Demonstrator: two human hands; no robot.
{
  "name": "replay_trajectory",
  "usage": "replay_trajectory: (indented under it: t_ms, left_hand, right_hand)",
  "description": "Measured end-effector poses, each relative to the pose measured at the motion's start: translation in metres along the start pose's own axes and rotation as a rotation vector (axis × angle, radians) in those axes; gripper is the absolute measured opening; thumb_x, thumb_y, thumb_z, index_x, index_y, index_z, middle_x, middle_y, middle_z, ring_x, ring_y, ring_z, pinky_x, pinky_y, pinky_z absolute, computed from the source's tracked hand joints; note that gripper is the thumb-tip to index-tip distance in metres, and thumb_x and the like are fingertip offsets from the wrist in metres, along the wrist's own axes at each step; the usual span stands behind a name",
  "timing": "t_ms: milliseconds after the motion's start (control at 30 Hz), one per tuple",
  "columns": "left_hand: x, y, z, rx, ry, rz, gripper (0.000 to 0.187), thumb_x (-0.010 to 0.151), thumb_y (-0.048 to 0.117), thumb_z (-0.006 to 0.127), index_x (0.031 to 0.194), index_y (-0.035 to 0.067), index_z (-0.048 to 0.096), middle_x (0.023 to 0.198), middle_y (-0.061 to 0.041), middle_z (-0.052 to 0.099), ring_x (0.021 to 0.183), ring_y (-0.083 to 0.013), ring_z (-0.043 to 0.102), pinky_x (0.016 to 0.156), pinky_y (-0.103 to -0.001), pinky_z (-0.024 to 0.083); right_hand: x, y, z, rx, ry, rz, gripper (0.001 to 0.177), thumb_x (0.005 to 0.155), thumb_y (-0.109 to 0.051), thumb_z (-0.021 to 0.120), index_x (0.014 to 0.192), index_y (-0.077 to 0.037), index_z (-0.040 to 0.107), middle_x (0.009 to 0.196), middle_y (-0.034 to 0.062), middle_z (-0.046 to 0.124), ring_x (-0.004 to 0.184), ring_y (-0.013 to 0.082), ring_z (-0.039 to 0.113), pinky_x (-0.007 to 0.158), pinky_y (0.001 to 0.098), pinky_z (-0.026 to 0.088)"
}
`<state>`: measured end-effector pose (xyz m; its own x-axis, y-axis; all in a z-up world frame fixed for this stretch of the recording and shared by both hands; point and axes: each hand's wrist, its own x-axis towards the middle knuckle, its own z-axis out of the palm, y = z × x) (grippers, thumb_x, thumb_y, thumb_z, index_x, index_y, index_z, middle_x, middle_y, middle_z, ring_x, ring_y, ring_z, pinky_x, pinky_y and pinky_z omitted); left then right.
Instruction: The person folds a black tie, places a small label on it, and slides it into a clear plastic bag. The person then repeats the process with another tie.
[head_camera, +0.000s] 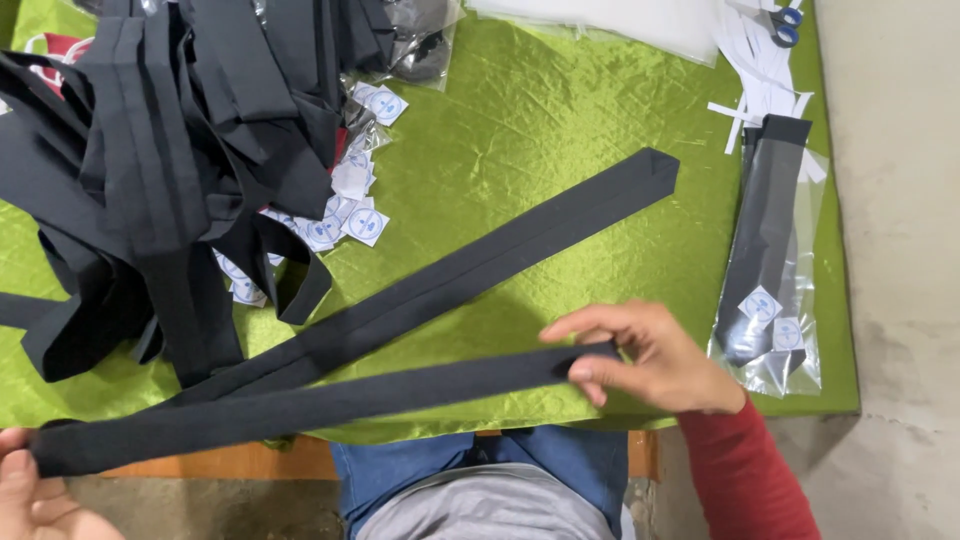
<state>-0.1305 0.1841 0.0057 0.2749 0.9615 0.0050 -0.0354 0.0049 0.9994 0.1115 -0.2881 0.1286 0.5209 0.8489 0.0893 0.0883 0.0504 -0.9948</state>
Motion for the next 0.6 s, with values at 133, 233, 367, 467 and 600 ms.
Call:
replay_trajectory:
  t_ms: [133,233,367,467,600]
  left_hand:
    - [-0.054,0.040,0.038,0.590,-0.154,0.585,0.017,0.127,-0.021,0.069,0.142,-0.015,0.067,0.138,-0.029,0.073,0.125,-0.0381,0.073,0.106,-0.041,0.059]
    - [-0.056,0.044,0.044,0.827,-0.372,0.822,0.026,0.111,-0.013,0.092,0.126,-0.026,0.076,0.139,-0.040,0.074,0.116,-0.0412,0.073,0.075,-0.037,0.050]
    - [-0.069,0.037,0.051,0.833,-0.464,1.060,0.031,0.096,-0.007,0.090,0.118,-0.022,0.075,0.131,-0.034,0.072,0.128,-0.0479,0.071,0.109,-0.049,0.060]
    - [-0.072,0.018,0.045,0.872,-0.438,1.126,0.010,0.100,-0.021,0.079,0.108,-0.016,0.078,0.122,-0.029,0.076,0.121,-0.0437,0.075,0.105,-0.048,0.062]
    - [-0.084,0.013,0.045,0.842,-0.405,1.137,0.019,0.101,-0.032,0.074,0.100,-0.014,0.079,0.120,-0.029,0.078,0.119,-0.0466,0.076,0.101,-0.051,0.065]
  right_hand:
    - [0.005,-0.002,-0.054,-0.200,0.380,0.227,0.026,0.091,-0.006,0.073,0.116,-0.004,0.070,0.068,0.0077,0.073,0.055,0.0108,0.069,0.048,0.0202,0.060]
    - [0.011,0.021,-0.090,-0.279,0.644,0.292,0.012,0.097,-0.007,0.071,0.108,-0.004,0.068,0.066,0.0102,0.071,0.052,0.0100,0.065,0.050,0.0205,0.056]
    - [0.014,0.062,-0.126,-0.421,0.882,0.306,0.016,0.102,-0.006,0.069,0.118,-0.007,0.065,0.063,0.0051,0.063,0.050,0.0063,0.056,0.047,0.0173,0.046]
    - [0.015,0.089,-0.146,-0.540,1.029,0.257,0.018,0.104,-0.004,0.068,0.120,-0.007,0.062,0.065,0.0046,0.061,0.054,0.0091,0.057,0.049,0.0210,0.047]
    - [0.018,0.116,-0.162,-0.806,1.047,0.139,0.023,0.101,0.003,0.073,0.120,-0.006,0.064,0.068,-0.0034,0.052,0.064,0.0063,0.044,0.061,0.0231,0.039]
